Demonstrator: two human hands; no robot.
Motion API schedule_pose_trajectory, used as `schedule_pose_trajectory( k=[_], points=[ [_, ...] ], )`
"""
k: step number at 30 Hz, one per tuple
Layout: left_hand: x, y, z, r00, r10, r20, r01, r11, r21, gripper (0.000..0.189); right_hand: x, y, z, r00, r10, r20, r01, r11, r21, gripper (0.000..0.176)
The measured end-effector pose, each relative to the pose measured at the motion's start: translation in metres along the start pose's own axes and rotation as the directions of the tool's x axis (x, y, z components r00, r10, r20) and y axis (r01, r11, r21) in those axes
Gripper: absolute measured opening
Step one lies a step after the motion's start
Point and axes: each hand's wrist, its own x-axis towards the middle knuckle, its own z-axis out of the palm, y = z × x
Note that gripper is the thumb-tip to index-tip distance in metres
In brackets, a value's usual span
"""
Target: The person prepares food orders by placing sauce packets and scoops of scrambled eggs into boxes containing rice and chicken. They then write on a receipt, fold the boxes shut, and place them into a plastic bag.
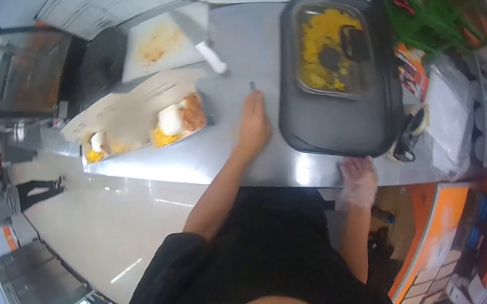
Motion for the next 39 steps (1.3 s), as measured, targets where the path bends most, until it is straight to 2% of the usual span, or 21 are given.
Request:
schedule_pose_trajectory(
  k=[5,7,8,9,10,11,12,15,18,21,22,23,24,25,27,28,30,32,34,36,39],
  points=[
    [0.032,-0.013,0.000,0.991,0.123,-0.057,-0.125,0.992,-0.036,0.064,-0.073,0.009,0.040,0.957,-0.280,-0.071,0.227,0.881,-0.415,0.041],
    [0.021,0.013,-0.040,0.989,0.035,-0.142,-0.059,0.984,-0.166,0.044,-0.081,0.019,0.032,0.917,-0.326,0.231,0.394,0.644,-0.656,0.026],
    [0.003,0.020,-0.056,0.989,-0.051,-0.142,0.009,0.958,-0.287,0.034,-0.088,0.033,0.042,0.928,-0.303,0.215,0.371,0.735,-0.568,0.023],
    [-0.019,0.016,-0.066,0.961,0.126,-0.245,-0.193,0.943,-0.272,0.027,-0.097,0.051,0.059,0.941,-0.268,0.208,0.337,0.818,-0.467,0.022],
    [-0.043,0.017,-0.089,0.976,0.190,-0.109,-0.218,0.801,-0.558,0.027,-0.102,0.070,0.077,0.921,-0.247,0.302,0.361,0.835,-0.415,0.023],
    [-0.064,0.038,-0.133,0.963,0.267,-0.042,-0.244,0.791,-0.560,0.036,-0.109,0.090,0.100,0.891,-0.230,0.392,0.379,0.852,-0.362,0.024],
    [-0.078,0.041,-0.161,0.883,0.450,-0.137,-0.436,0.674,-0.597,0.044,-0.134,0.115,0.140,0.932,-0.255,0.257,0.330,0.892,-0.310,0.023],
    [-0.101,0.008,-0.240,0.778,0.620,-0.101,-0.599,0.683,-0.418,0.039,-0.162,0.171,0.208,0.831,0.033,0.555,0.202,0.912,-0.357,0.019],
    [-0.122,-0.048,-0.269,0.900,0.400,-0.171,-0.435,0.821,-0.370,0.026,-0.198,0.241,0.272,0.721,0.304,0.622,-0.021,0.908,-0.419,0.017],
    [-0.148,-0.083,-0.333,0.958,-0.080,-0.274,0.011,0.970,-0.244,0.017,-0.217,0.334,0.293,0.473,0.420,0.774,-0.014,0.882,-0.470,0.014],
    [-0.153,-0.091,-0.351,0.913,-0.224,-0.340,0.149,0.961,-0.234,0.017,-0.232,0.364,0.293,0.441,0.436,0.784,0.021,0.869,-0.495,0.015],
    [-0.164,-0.107,-0.362,0.866,-0.336,-0.371,0.257,0.934,-0.248,0.013,-0.234,0.389,0.293,0.303,0.387,0.871,0.576,0.654,-0.491,0.018],
    [-0.177,-0.124,-0.366,0.795,-0.452,-0.404,0.362,0.888,-0.283,0.011,-0.238,0.402,0.297,0.137,0.428,0.894,0.940,0.229,-0.254,0.023],
    [-0.194,-0.142,-0.369,0.696,-0.597,-0.398,0.459,0.797,-0.392,0.009,-0.243,0.417,0.301,0.194,0.516,0.834,0.896,0.253,-0.365,0.030],
    [-0.231,-0.173,-0.371,0.574,-0.734,-0.364,0.551,0.674,-0.492,0.008,-0.247,0.451,0.306,-0.010,0.666,0.746,0.915,0.308,-0.262,0.032],
    [-0.253,-0.185,-0.375,0.466,-0.806,-0.365,0.591,0.590,-0.550,0.008,-0.253,0.468,0.309,-0.008,0.670,0.742,0.908,0.316,-0.275,0.032],
    [-0.282,-0.200,-0.399,0.352,-0.867,-0.352,0.622,0.498,-0.604,0.009,-0.261,0.501,0.317,-0.267,0.659,0.703,0.882,0.460,-0.096,0.044],
    [-0.295,-0.219,-0.420,0.316,-0.902,-0.293,0.308,0.390,-0.868,0.007,-0.273,0.544,0.333,-0.239,0.668,0.705,0.915,0.398,-0.068,0.049],
    [-0.298,-0.248,-0.429,0.364,-0.864,-0.347,0.187,0.433,-0.882,0.007,-0.302,0.573,0.366,-0.198,0.679,0.707,0.949,0.313,-0.035,0.054],
    [-0.293,-0.281,-0.448,0.401,-0.825,-0.398,0.070,0.461,-0.885,0.009,-0.355,0.590,0.417,0.168,0.863,0.476,0.508,0.338,-0.792,0.057],
    [-0.280,-0.334,-0.506,0.446,-0.772,-0.453,0.118,0.552,-0.825,0.012,-0.369,0.657,0.449,0.129,0.798,0.589,0.462,0.477,-0.748,0.058]
  ],
)
